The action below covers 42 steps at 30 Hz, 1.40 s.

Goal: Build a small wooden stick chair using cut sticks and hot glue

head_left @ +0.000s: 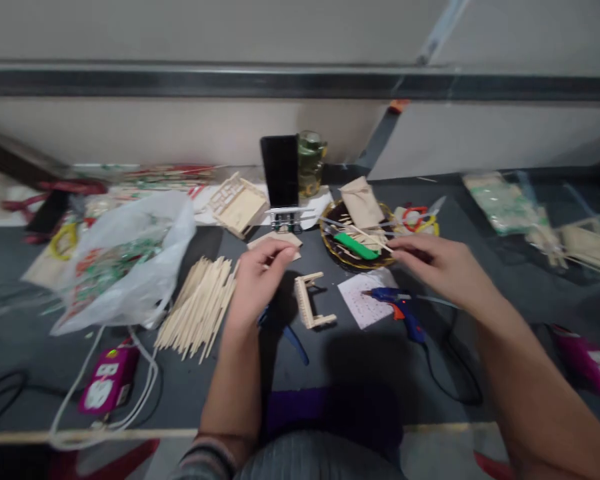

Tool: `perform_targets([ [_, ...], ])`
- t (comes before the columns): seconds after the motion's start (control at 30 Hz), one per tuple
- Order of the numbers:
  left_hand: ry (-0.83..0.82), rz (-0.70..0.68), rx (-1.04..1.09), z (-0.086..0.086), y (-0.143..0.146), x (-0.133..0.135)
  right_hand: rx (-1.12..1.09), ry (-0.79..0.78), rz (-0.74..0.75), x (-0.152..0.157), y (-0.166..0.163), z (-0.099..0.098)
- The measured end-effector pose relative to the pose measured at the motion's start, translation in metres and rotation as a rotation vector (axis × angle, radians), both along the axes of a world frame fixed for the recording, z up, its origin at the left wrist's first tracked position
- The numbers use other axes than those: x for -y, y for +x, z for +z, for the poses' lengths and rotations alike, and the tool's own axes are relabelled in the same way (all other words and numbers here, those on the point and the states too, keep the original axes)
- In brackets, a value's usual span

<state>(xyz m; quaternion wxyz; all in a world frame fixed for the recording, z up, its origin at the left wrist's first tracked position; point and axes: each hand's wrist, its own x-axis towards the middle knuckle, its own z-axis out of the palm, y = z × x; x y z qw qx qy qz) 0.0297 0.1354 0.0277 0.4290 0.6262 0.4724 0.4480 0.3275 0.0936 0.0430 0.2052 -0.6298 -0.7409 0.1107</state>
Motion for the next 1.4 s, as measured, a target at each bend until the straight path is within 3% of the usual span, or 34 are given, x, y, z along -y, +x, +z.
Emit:
perform_targets([
  [0.07,0.016,-0.07,0.059,0.009,0.009,0.012,-0.158,0.115,0.044,0.014,-0.028,0.019],
  [0.17,0.039,-0.156,0.249,0.023,0.024,0.033,-0.177,0.199,0.222,0.03,-0.071,0.041],
  [0.27,0.006,-0.125,0.409,0.035,0.022,0.05,-0.158,0.203,0.365,0.035,-0.096,0.053],
  [0.33,-0.054,-0.051,0.385,0.038,0.003,0.054,-0.14,0.221,0.356,0.032,-0.094,0.056],
  [0.4,-0.105,0.096,0.168,0.033,-0.03,0.051,-0.135,0.272,0.271,0.025,-0.078,0.054],
  [0.5,-0.096,0.253,-0.253,0.008,-0.092,0.042,-0.098,0.327,0.13,0.012,-0.039,0.039],
  [0.6,-0.144,0.34,-0.703,-0.027,-0.141,0.042,0.028,0.23,0.057,0.001,0.0,0.01],
  [0.7,-0.27,0.324,-0.912,-0.055,-0.158,0.05,0.158,0.077,0.057,-0.008,0.026,-0.017],
  [0.8,-0.259,0.28,-1.055,-0.065,-0.154,0.056,0.25,0.005,0.102,-0.017,0.038,-0.032],
  [0.9,-0.205,0.285,-1.046,-0.063,-0.147,0.053,0.335,-0.005,0.088,-0.025,0.043,-0.039],
  [1.03,-0.082,0.357,-0.779,-0.052,-0.136,0.04,0.358,-0.054,0.089,-0.036,0.042,-0.047],
  [1.17,0.013,0.391,-0.475,-0.033,-0.107,0.022,0.346,-0.172,0.143,-0.05,0.033,-0.055],
  [1.3,0.016,0.342,-0.255,-0.015,-0.071,0.012,0.426,-0.211,0.135,-0.064,0.02,-0.058],
  [1.4,0.036,0.308,-0.201,-0.011,-0.056,0.009,0.444,-0.253,0.173,-0.068,0.012,-0.058],
])
